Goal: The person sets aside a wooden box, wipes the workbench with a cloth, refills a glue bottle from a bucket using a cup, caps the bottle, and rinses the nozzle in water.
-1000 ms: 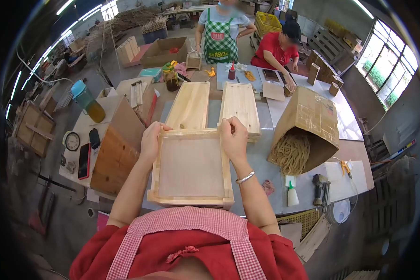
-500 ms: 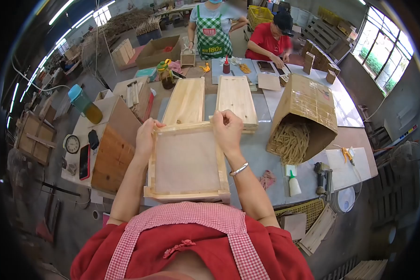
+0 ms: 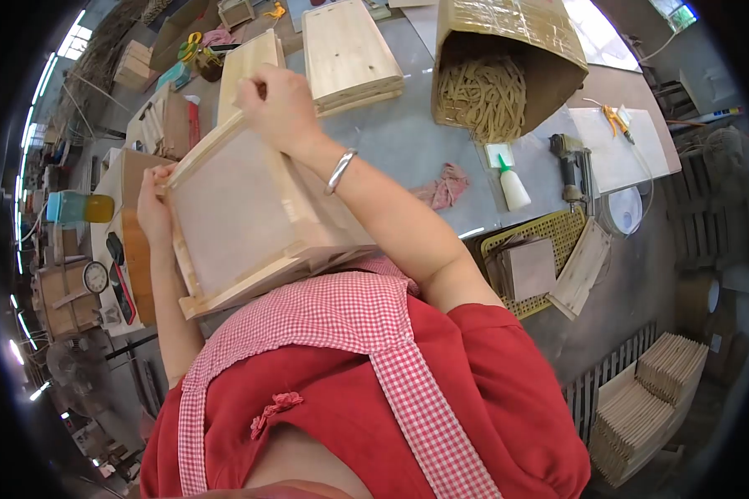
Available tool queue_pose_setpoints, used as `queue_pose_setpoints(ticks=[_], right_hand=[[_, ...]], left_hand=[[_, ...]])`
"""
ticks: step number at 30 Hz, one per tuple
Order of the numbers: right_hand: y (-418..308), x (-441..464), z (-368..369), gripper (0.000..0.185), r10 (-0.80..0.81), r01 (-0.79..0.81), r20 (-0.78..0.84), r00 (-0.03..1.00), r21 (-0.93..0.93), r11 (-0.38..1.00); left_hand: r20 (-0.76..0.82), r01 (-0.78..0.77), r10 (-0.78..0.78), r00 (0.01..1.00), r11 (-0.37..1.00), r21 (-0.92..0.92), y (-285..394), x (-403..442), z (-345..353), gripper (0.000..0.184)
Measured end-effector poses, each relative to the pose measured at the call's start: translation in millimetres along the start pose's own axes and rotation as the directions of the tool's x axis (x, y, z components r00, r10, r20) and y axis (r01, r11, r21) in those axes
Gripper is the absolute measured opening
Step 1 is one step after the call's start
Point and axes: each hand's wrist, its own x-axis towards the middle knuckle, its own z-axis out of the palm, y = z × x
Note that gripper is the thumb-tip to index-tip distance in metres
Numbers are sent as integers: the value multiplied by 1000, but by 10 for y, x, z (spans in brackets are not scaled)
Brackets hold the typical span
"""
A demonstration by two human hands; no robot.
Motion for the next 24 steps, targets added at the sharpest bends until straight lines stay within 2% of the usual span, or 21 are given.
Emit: queue_pose_setpoints(ticks=[1,2,4,6,7,8,9,10,11,12,13,14,15,16,18,22,24], right_hand=[[1,-9,-66,22,50,-50,83,995,-3,999],[130,-22,-137,22,61,-62,77,995,4,998],[661,-106,-332,23,-43,48,-88,995,57,997],[1475,-236,-921,23,77,-90,-82,994,-171,981],[2081,-321,-1241,23,82,-149,-201,976,-347,926],[2592,-415,-1615,23,94,-237,-276,957,-549,801],[2833,-446,-1962,22,185,-331,-283,941,-657,677],[2883,-461,-2200,24,283,-436,-331,900,-684,585],[3190,-472,-2448,31,353,-473,-322,878,-696,540],[3242,-431,-2570,39,466,-551,-376,801,-767,329],[3434,-308,-2737,47,491,-512,-283,824,-743,431],[3279,-235,-2702,50,513,-552,-321,796,-733,397],[3465,-246,-2735,55,470,-534,-344,813,-764,363],[3478,-197,-2738,47,501,-570,-377,779,-759,314],[3501,-152,-2755,37,540,-653,-449,712,-706,275],[3118,-211,-2556,32,479,-563,-396,783,-778,278],[2921,-306,-2406,30,450,-557,-386,806,-752,353]], left_hand=[[-10,32,-33,999,999,-41,15,-17,6,38],[-6,41,-41,999,999,-29,18,-26,-17,38],[-11,31,-32,999,998,-45,24,-33,-47,36],[-19,43,-43,999,999,-25,57,-67,-36,35],[-29,51,-52,998,999,-18,77,-89,-29,34],[-33,52,-52,998,999,-8,97,-102,-21,34],[-21,57,-58,998,998,-36,112,-110,-8,34],[-11,61,-62,998,996,-66,119,-128,-2,34],[-16,59,-60,998,997,-59,91,-174,-27,34],[-17,83,-83,996,996,42,36,-247,-91,34],[-41,33,-27,999,989,141,112,-130,-116,35],[-20,20,-18,1000,992,121,146,-148,-74,35],[4,12,-12,1000,994,105,180,-178,16,36],[-10,-31,33,999,993,110,196,-179,51,36],[-78,71,-69,995,997,23,189,-202,103,37],[-52,17,-15,999,999,35,191,-214,138,37],[-57,12,-8,998,998,69,151,-193,104,37]])
